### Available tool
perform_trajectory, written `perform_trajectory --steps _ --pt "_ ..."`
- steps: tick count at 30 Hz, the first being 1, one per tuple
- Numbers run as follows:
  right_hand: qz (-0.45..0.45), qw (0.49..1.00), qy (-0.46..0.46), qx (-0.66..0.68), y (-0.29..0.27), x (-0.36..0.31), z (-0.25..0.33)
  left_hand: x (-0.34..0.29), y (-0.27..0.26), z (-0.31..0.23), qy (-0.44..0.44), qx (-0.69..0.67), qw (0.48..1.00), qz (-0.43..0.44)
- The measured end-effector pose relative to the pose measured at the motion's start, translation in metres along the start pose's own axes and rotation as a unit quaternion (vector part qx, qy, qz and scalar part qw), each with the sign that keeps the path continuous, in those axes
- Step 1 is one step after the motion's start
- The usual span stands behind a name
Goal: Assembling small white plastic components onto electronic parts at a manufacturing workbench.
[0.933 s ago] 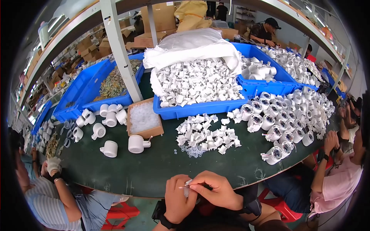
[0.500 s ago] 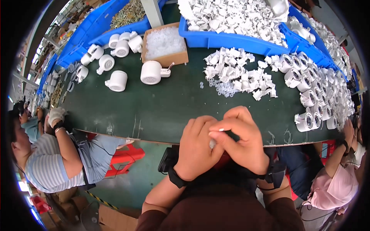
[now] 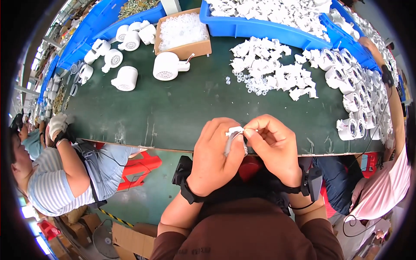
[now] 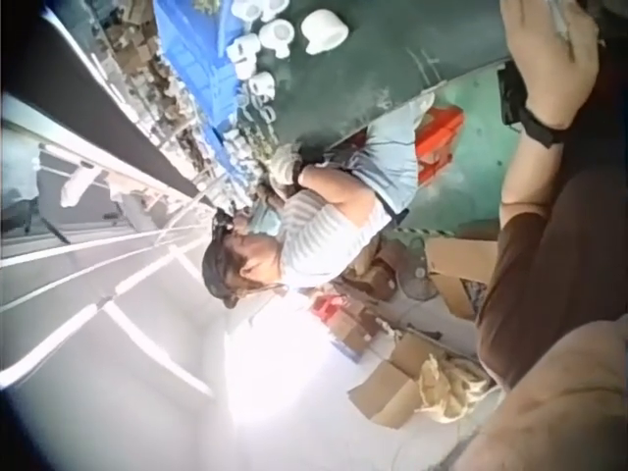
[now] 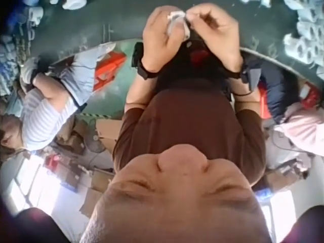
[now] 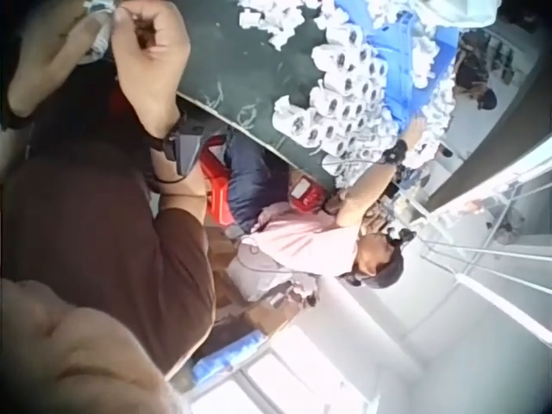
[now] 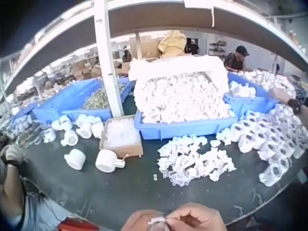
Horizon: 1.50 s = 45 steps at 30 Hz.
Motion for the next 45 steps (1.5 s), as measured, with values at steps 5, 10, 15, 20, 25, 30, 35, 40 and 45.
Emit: perform_trajectory --steps 5,10,15,20,25,30,35,40,45 --pt "0.004 0.996 -0.069 -0.062 0.0 0.001 0.009 -0.001 -0.002 0.001 -0.004 -0.026 1.0 0.008" --pt "0.11 0.976 -0.033 -0.185 -0.018 0.038 0.032 -0.005 -0.007 0.0 -0.015 -0.024 1.0 -0.008" --pt "-0.106 0.859 -0.227 -0.447 -0.063 0.069 0.044 -0.006 -0.011 0.0 -0.037 -0.024 0.999 -0.026" --pt "-0.038 0.801 -0.329 -0.499 -0.059 0.085 0.04 -0.005 -0.008 0.001 -0.037 -0.025 0.999 -0.024" --pt "0.021 0.736 -0.371 -0.565 -0.038 0.104 0.035 -0.001 -0.003 -0.007 -0.023 -0.004 1.0 -0.017" --pt "0.042 0.751 -0.375 -0.542 -0.042 0.117 0.036 -0.001 -0.004 -0.01 -0.022 -0.002 0.999 -0.027" --pt "0.02 0.848 -0.299 -0.437 -0.067 0.112 0.044 -0.006 -0.009 -0.01 -0.053 -0.031 0.998 -0.031" --pt "0.083 0.979 -0.054 -0.178 -0.069 0.071 0.04 -0.007 -0.011 -0.002 -0.078 -0.049 0.996 -0.018" --pt "0.219 0.965 -0.024 -0.146 -0.031 0.014 0.033 -0.009 0.008 -0.005 -0.062 -0.137 0.988 0.028"
Point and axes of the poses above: each hand's wrist, its own x-axis towards the middle knuckle, its own y-axis out of the palm, z = x × y, the point moved 4 cm from there along x, towards the middle knuckle, and after that the axes turned 6 degrees about -z, right-handed, at the moved point
